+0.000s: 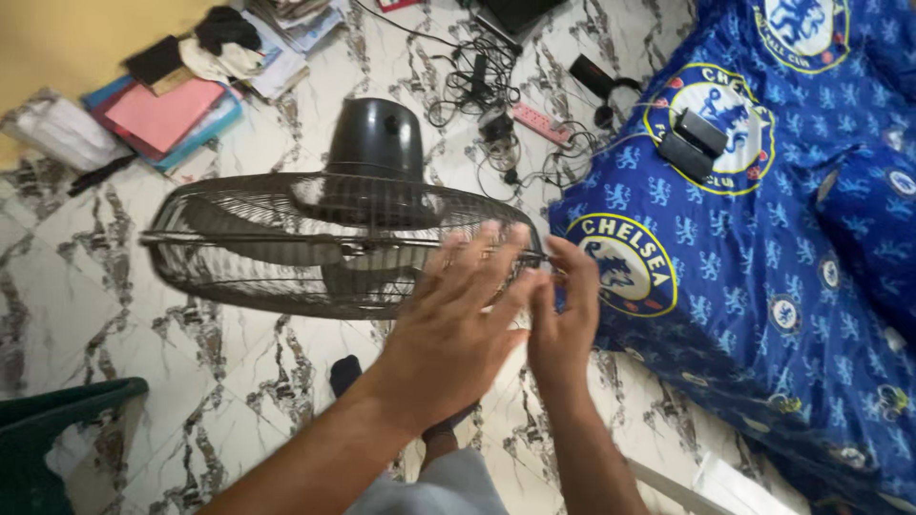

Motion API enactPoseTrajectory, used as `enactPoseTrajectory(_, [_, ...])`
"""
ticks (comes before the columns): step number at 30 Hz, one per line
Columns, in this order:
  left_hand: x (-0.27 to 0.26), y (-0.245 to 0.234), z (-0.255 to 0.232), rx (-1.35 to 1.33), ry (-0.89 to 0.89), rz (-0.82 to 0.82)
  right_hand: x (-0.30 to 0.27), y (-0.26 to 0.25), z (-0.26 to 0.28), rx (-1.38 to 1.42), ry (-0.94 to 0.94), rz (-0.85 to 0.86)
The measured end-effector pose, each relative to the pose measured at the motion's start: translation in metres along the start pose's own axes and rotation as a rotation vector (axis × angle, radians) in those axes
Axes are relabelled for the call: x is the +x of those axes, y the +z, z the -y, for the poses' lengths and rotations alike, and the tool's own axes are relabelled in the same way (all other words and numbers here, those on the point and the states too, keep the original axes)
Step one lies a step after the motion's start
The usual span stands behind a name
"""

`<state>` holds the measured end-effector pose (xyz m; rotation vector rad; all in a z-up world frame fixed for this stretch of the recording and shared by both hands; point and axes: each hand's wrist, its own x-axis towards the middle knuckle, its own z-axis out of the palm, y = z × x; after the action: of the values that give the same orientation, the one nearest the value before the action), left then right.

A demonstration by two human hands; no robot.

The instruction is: The person disassembles a standing fan by first removing the front grill, then using a screwdriver to unscrew the rear motor housing cover. They remove the cover and proceed to unscrew the central nut holding the fan blades.

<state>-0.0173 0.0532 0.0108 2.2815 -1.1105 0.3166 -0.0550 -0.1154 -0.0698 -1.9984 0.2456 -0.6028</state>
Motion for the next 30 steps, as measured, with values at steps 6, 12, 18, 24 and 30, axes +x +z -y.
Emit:
enactPoseTrajectory(6, [-0.058,-0.049,0.041,0.18,-0.264,-0.199,-0.001,0.006,0.029,-0.298,-0.195,0.05])
enactPoseTrajectory(12, [-0.111,-0.074,0.09,0.212,-0.756,-0.356,0.005,0.0,-0.005,-0.293,0.075,0.048])
enactPoseTrajectory(18, [-0.131,-0.06,0.115,0.174,-0.748,-0.406,0.01,-0.002,-0.022,-0.496,-0.123,0.004])
enactPoseTrajectory(24, [-0.139,-0.058,0.128,0.052,-0.771,-0.549,0.013,0.0,-0.025,-0.453,0.086,0.007])
enactPoseTrajectory(30, [-0.136,-0.056,0.149,0.089,-0.737,-0.604,-0.008,0.014,-0.015,-0.341,0.001,-0.014])
